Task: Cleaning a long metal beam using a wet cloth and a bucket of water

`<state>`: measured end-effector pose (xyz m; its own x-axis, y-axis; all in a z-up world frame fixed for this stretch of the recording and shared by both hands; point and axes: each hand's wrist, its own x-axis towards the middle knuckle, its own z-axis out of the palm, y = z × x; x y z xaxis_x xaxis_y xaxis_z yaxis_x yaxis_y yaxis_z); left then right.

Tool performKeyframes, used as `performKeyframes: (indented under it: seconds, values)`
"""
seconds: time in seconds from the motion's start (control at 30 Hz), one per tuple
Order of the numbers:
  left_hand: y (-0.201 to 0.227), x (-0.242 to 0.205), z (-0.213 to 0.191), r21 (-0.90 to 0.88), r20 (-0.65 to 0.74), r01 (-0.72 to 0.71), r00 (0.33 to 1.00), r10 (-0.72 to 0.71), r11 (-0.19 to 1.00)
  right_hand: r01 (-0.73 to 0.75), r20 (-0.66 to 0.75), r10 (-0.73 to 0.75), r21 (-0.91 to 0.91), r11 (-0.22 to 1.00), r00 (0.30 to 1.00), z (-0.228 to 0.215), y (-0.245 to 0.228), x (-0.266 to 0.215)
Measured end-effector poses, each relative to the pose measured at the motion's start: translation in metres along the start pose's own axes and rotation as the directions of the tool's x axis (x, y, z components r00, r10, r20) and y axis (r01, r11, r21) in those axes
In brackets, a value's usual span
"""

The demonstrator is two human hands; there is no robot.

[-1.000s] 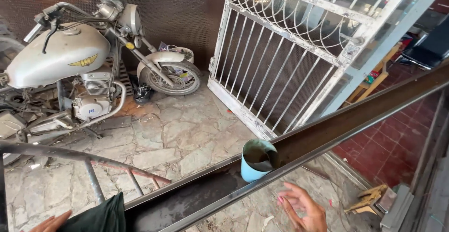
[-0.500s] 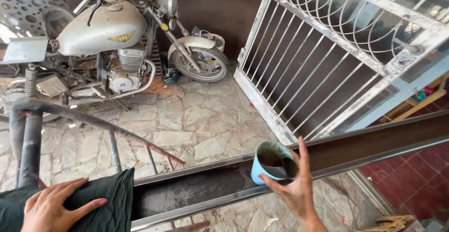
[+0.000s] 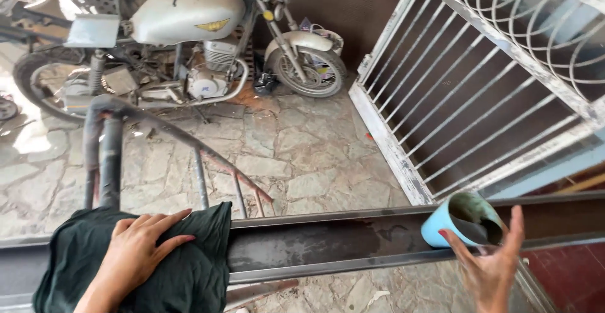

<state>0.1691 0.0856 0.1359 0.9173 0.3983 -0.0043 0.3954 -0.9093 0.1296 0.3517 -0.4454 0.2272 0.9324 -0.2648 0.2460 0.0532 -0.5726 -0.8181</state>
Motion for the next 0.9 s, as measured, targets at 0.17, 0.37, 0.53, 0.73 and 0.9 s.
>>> performKeyframes:
  seconds: [0.17, 0.37, 0.53, 0.73, 0.9]
  values:
    - [-0.068, 0.003, 0.004, -0.183, -0.130, -0.297, 0.952, 0.276, 0.937, 0.294, -0.084, -0.322, -0.242, 0.925, 0.943, -0.007, -0.005, -0.023]
    - [-0.172, -0.009, -0.019, -0.068, 0.103, 0.130, 0.987, -0.122, 0.989, 0.481, 0.217, -0.433, -0.496, 0.723, 0.875, -0.040, 0.046, 0.015]
    - [-0.175, -0.011, -0.007, -0.029, -0.002, 0.068, 0.998, -0.069, 0.997, 0.536, 0.176, -0.527, -0.499, 0.681, 0.832, -0.052, 0.082, 0.045]
    - [-0.177, -0.015, -0.006, -0.005, -0.045, 0.043, 0.998, -0.044, 0.999, 0.582, 0.467, -0.358, -0.540, 0.608, 0.808, -0.077, 0.187, 0.135]
    - [-0.171, -0.018, -0.014, -0.011, -0.056, 0.024, 0.998, -0.025, 1.000, -0.179, 0.313, 0.370, -0.502, 0.846, 0.875, -0.065, 0.164, 0.148]
